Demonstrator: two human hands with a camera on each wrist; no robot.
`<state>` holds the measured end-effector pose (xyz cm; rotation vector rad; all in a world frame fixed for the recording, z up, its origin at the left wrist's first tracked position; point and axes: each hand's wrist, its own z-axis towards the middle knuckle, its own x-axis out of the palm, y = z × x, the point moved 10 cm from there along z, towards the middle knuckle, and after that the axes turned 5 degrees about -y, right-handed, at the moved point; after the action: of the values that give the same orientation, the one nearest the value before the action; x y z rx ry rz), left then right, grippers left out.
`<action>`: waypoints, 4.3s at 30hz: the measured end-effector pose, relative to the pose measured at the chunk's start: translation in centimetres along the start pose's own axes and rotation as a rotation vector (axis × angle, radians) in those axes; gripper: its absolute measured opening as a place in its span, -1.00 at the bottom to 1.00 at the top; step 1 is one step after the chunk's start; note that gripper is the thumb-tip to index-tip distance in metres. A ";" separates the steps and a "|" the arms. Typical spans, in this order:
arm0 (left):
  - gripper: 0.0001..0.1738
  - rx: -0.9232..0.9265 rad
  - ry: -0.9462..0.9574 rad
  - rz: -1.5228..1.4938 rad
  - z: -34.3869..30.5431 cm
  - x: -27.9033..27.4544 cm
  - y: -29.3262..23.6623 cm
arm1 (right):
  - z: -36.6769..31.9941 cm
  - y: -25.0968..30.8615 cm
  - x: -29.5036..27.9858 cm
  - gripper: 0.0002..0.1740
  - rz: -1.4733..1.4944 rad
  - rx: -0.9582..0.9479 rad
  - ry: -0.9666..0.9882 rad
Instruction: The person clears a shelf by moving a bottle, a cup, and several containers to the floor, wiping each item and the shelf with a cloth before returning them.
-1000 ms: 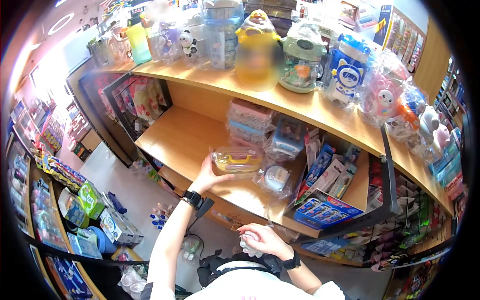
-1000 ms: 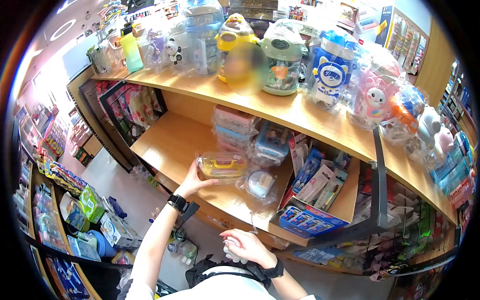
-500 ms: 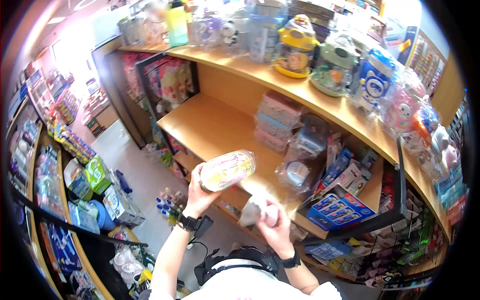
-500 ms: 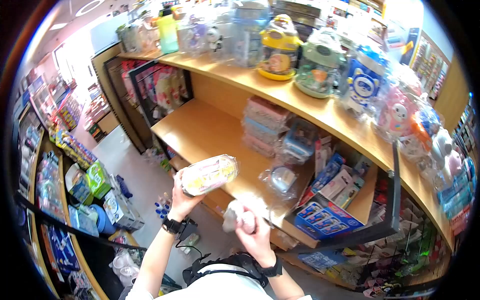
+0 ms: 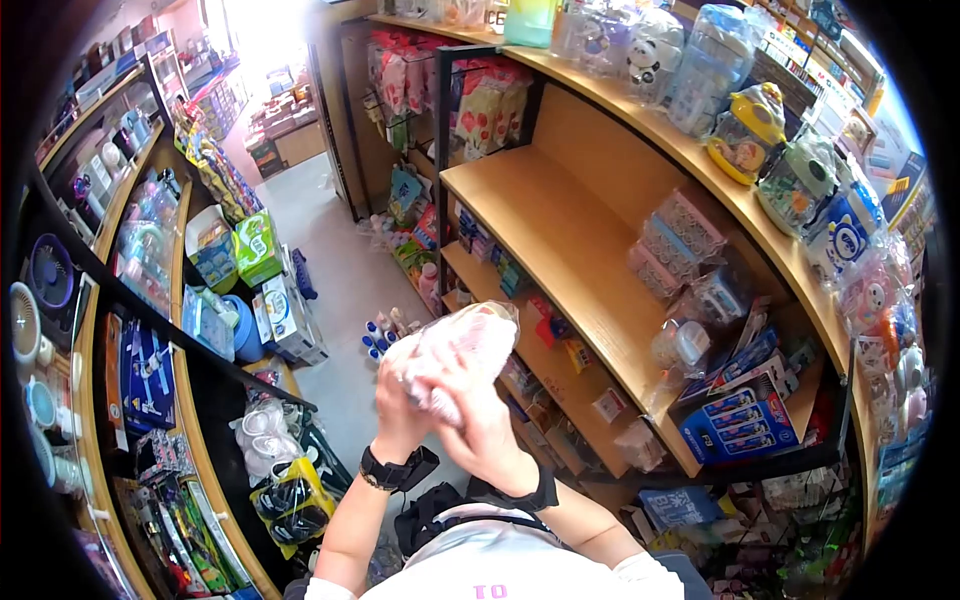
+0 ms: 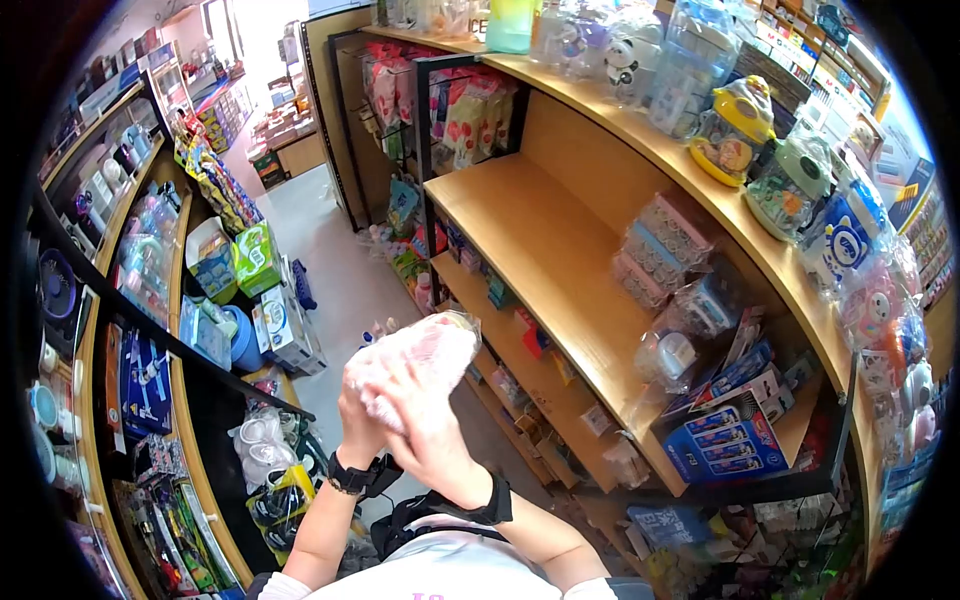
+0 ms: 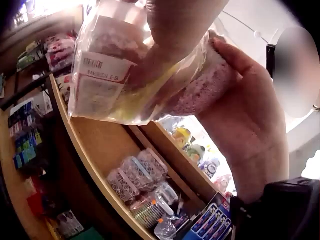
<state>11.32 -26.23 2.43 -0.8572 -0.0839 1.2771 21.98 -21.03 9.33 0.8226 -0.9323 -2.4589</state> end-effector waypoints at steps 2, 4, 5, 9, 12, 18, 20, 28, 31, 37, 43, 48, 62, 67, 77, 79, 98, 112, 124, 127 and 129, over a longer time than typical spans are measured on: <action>-0.45 -0.029 0.128 0.088 -2.6 -0.3 3.6 | -0.6 1.1 2.4 -0.44 0.062 -0.039 0.104; -0.44 -0.357 -0.005 -0.278 -6.4 -1.1 10.3 | -0.6 2.6 3.3 -0.75 0.204 -0.135 0.113; -0.43 -0.392 -0.043 -0.334 -6.6 -1.6 10.8 | -1.4 1.1 4.5 -0.81 0.303 0.026 0.225; -0.15 -0.291 -0.012 -0.139 -3.3 -5.4 7.4 | -4.6 -4.5 5.5 -0.73 0.263 0.275 0.323; -0.13 -0.431 0.213 -0.160 -6.7 -4.1 10.0 | -5.3 -6.3 4.4 -0.39 -0.179 0.427 0.346; -0.15 -0.567 0.561 -0.257 -17.9 2.3 13.1 | -15.1 -16.6 12.1 0.10 -0.354 0.471 0.839; -0.10 -0.694 0.584 -0.288 -22.8 3.7 15.4 | -18.8 -20.4 14.6 -0.01 -0.332 0.540 1.014; 0.16 -1.065 0.475 0.008 -40.5 7.4 23.7 | -31.2 -38.5 24.1 -0.15 -0.420 0.692 1.155; -0.42 -1.521 0.487 -0.317 -49.1 10.3 24.2 | -35.4 -47.2 28.8 -0.18 -0.472 0.676 1.074; -0.79 -1.586 0.410 -0.601 -56.3 16.8 24.1 | -45.7 -65.3 40.3 -0.18 -0.672 0.683 1.156; -0.83 -1.510 0.160 -0.592 -54.0 17.0 27.3 | -52.2 -75.4 49.2 -0.16 -0.732 0.563 1.195; -0.79 -1.562 0.096 -0.717 -55.5 17.4 26.7 | -54.4 -77.1 51.9 -0.09 -0.737 0.442 1.142; -0.76 -1.649 0.350 -0.440 -58.8 15.3 23.6 | -49.5 -65.1 42.2 -0.75 -0.445 0.570 1.082; -0.78 -1.402 0.831 -0.174 -57.5 14.3 20.5 | -42.7 -51.1 29.0 -0.64 -0.500 0.776 1.045; -0.45 -0.637 0.715 -0.035 -25.5 13.5 20.6 | -28.7 -26.9 8.1 -0.47 0.078 1.163 0.625; -0.56 -0.484 0.747 -0.101 -20.2 15.7 18.0 | -26.1 -24.2 4.5 -0.47 -0.031 0.996 0.598; 0.28 0.162 0.306 -0.338 16.5 36.4 -17.5 | -16.0 -14.2 -19.4 -0.59 -0.094 0.785 0.044; 0.53 0.095 0.007 -0.350 17.6 38.7 -21.0 | -16.7 -14.9 -20.1 -0.64 -0.011 0.678 0.081; 0.45 0.009 0.135 -0.193 18.2 41.2 -19.9 | -18.7 -14.0 -20.5 -0.66 -0.068 0.685 0.013; 0.37 0.032 0.078 -0.343 18.9 39.6 -19.7 | -18.9 -13.6 -20.4 -0.66 -0.089 0.680 -0.004; 0.34 0.017 0.041 -0.367 19.4 38.2 -18.9 | -19.5 -13.8 -20.1 -0.66 -0.078 0.702 -0.008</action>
<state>29.37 15.89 12.28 -0.8101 -0.1891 0.9147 47.69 -9.79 -4.40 1.0696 -1.8406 -2.1875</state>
